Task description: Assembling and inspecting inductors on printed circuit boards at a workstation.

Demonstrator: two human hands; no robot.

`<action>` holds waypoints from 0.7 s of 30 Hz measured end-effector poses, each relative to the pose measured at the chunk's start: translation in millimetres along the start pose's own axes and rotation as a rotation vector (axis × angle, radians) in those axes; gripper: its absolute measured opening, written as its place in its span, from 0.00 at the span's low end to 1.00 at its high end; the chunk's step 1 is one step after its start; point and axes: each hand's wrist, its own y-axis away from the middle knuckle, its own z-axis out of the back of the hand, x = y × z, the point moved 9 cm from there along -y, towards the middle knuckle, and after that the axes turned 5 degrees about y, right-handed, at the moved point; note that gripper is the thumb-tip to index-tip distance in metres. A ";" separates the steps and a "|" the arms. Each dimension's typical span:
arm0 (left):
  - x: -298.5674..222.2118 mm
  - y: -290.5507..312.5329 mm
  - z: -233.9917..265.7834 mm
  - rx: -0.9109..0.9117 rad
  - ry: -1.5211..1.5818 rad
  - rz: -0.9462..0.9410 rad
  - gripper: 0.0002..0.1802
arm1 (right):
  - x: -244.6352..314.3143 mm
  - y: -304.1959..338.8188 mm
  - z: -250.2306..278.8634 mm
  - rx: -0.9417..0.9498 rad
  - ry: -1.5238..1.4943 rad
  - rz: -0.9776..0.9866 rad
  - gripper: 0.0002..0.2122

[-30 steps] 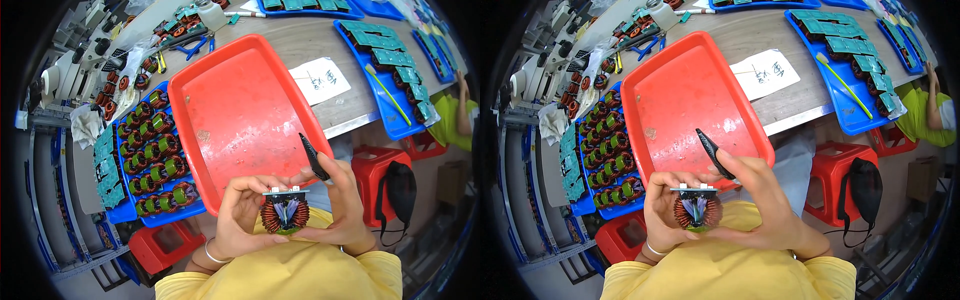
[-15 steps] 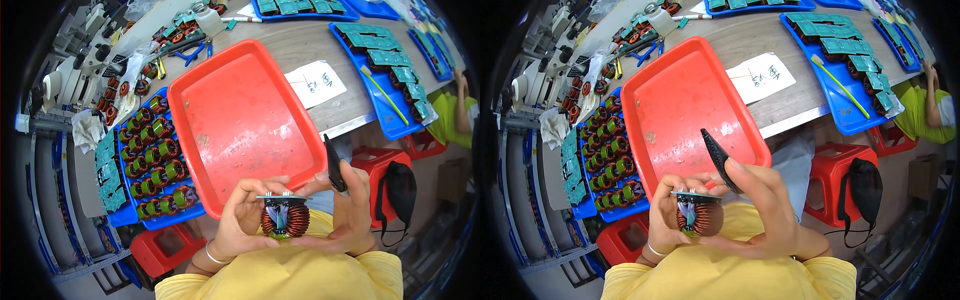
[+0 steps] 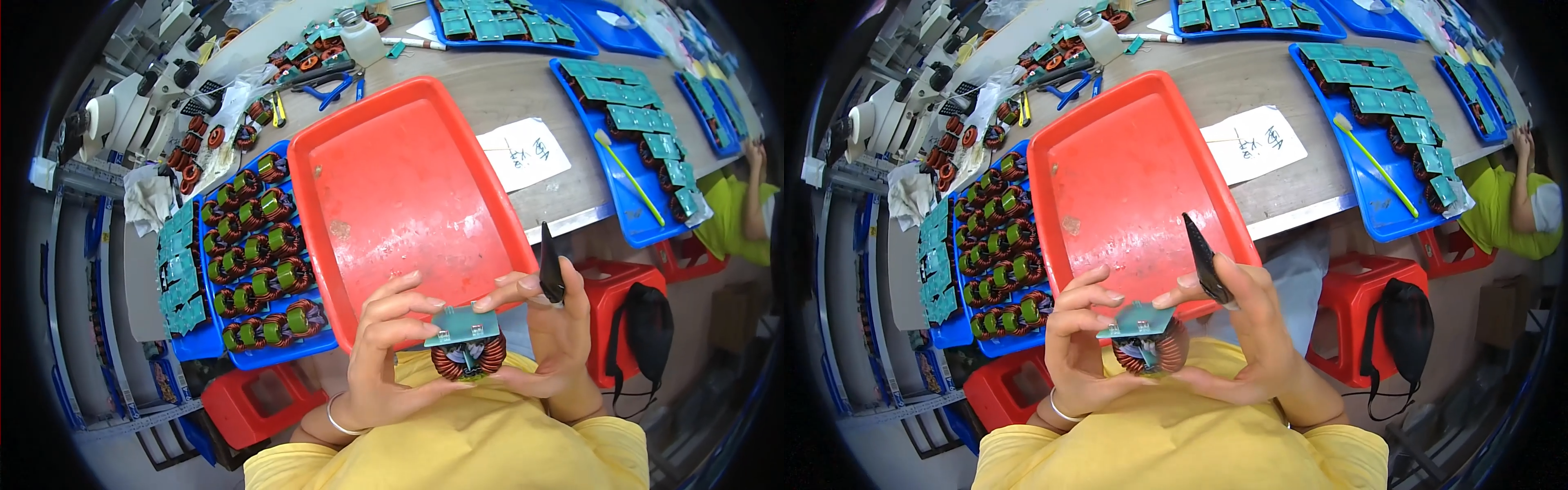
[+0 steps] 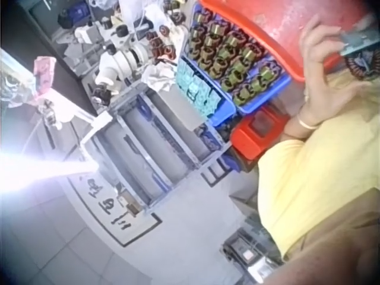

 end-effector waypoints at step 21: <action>19.9 10.0 -2.3 -0.043 0.149 0.136 0.39 | 30.4 -19.5 -1.3 -0.093 0.356 -0.063 0.42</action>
